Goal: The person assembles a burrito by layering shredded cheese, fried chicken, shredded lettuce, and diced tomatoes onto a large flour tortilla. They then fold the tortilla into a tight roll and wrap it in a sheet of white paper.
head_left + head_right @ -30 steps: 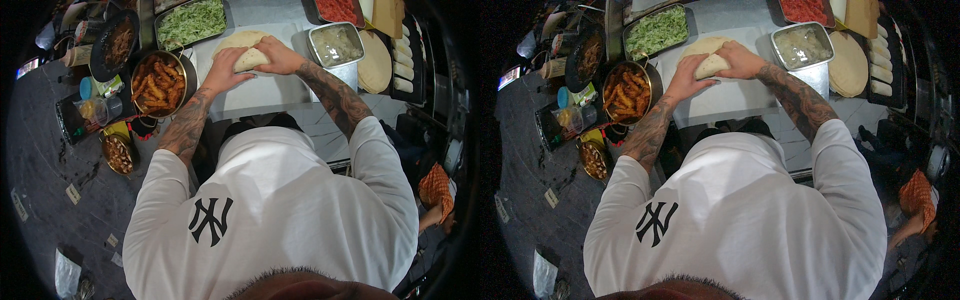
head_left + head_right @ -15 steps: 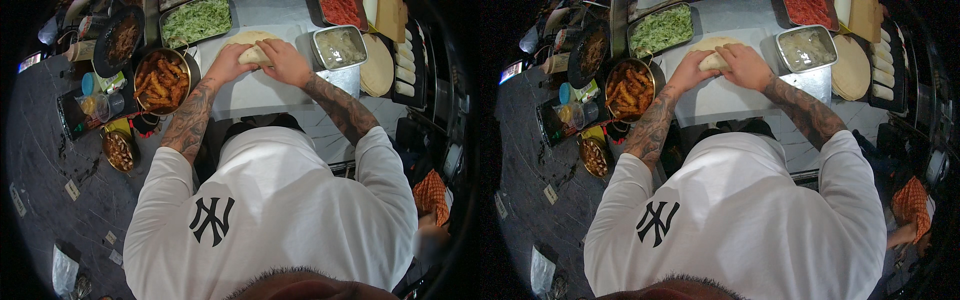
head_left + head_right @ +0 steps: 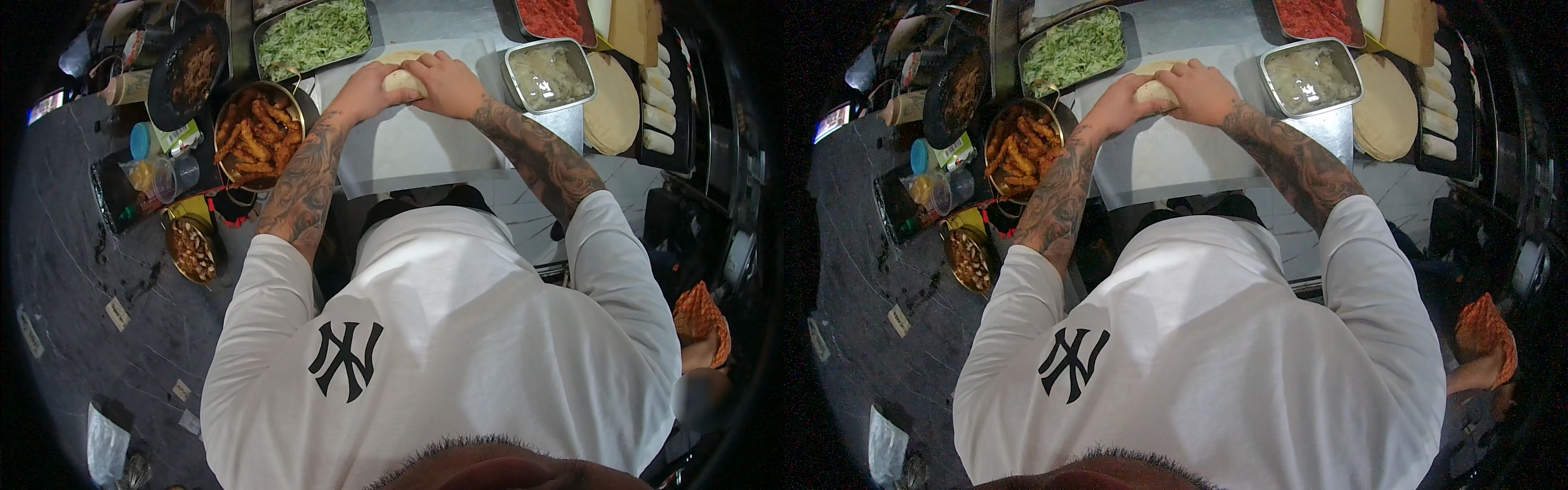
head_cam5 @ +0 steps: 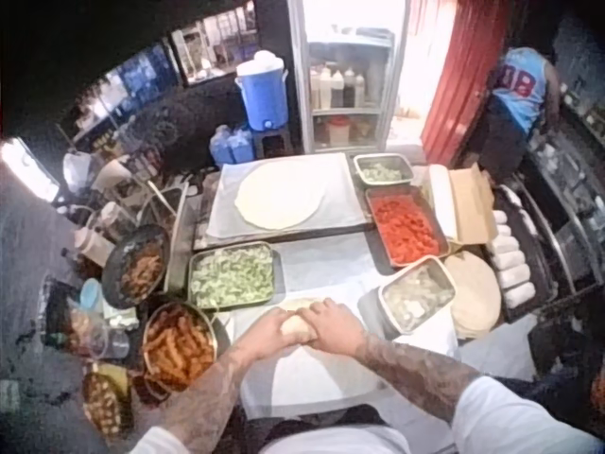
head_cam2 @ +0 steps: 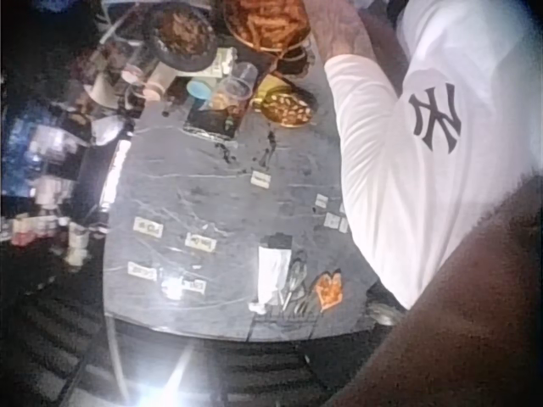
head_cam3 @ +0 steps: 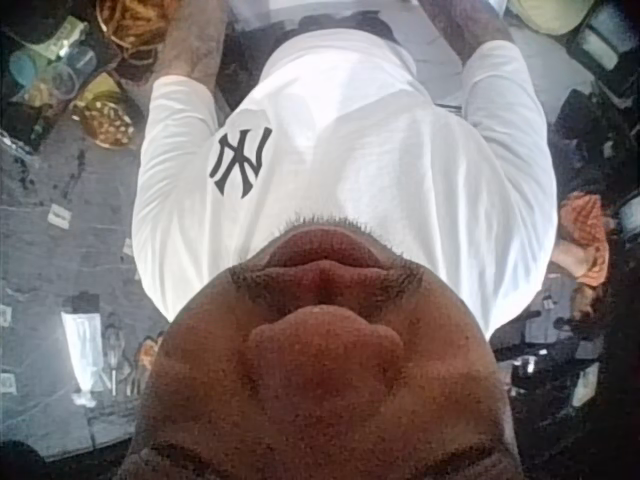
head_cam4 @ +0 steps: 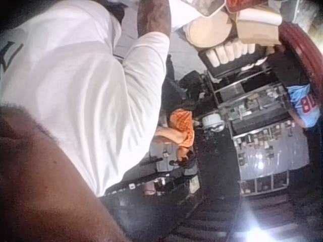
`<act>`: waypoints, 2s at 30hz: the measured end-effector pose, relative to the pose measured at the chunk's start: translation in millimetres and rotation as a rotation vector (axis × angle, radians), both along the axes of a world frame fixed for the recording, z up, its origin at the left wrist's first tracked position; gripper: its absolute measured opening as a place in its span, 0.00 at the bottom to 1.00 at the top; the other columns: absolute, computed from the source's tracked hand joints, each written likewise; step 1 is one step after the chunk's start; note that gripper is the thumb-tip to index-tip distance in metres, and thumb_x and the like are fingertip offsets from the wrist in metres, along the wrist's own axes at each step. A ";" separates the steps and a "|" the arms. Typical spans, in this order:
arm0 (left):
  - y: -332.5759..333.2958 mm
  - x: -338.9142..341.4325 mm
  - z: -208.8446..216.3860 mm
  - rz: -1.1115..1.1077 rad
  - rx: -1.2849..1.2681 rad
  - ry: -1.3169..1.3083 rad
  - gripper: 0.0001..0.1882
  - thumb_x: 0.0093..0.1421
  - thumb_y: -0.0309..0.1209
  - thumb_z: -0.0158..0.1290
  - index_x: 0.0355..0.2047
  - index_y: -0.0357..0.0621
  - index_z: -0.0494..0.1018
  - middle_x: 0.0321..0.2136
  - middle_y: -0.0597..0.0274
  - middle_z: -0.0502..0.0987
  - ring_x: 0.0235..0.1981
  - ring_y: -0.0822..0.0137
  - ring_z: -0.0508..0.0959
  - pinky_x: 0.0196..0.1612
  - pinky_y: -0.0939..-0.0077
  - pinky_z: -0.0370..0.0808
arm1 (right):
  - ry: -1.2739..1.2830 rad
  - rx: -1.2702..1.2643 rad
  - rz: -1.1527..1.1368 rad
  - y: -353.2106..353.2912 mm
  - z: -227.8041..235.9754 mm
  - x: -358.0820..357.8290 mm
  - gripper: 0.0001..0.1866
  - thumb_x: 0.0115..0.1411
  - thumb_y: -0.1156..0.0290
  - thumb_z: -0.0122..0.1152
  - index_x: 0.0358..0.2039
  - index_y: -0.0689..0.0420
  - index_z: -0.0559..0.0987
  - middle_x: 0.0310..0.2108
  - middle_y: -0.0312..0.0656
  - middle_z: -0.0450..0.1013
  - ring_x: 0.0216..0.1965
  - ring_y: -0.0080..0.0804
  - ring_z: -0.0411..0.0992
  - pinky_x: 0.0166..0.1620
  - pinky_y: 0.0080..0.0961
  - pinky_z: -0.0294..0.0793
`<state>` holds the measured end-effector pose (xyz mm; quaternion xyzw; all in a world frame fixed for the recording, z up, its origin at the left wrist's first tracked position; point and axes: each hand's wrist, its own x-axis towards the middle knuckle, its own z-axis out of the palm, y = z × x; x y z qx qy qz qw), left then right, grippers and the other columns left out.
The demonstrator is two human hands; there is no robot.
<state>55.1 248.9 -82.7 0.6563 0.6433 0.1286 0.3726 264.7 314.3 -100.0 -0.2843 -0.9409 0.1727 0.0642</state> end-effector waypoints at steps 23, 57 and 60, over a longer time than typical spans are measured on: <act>-73.9 5.8 -26.0 0.776 -0.002 -0.392 0.36 0.62 0.45 0.66 0.63 0.34 0.70 0.48 0.50 0.79 0.50 0.60 0.77 0.54 0.70 0.74 | 0.020 -0.020 0.024 0.7 4.1 1.0 0.35 0.50 0.59 0.77 0.59 0.48 0.75 0.50 0.41 0.76 0.52 0.45 0.73 0.53 0.42 0.79; -75.9 23.5 -21.6 -0.017 0.400 0.214 0.37 0.53 0.60 0.67 0.54 0.47 0.77 0.47 0.55 0.77 0.49 0.50 0.74 0.55 0.54 0.70 | -0.003 -0.103 -0.003 -46.6 8.2 18.6 0.33 0.50 0.57 0.77 0.56 0.49 0.77 0.49 0.42 0.74 0.53 0.47 0.73 0.53 0.44 0.78; -68.3 23.2 -25.6 0.000 0.385 0.196 0.32 0.60 0.60 0.61 0.51 0.46 0.79 0.46 0.54 0.76 0.49 0.49 0.74 0.54 0.53 0.71 | -0.023 -0.163 -0.002 -38.4 7.1 17.1 0.33 0.50 0.56 0.77 0.56 0.49 0.77 0.50 0.44 0.74 0.53 0.49 0.72 0.55 0.45 0.77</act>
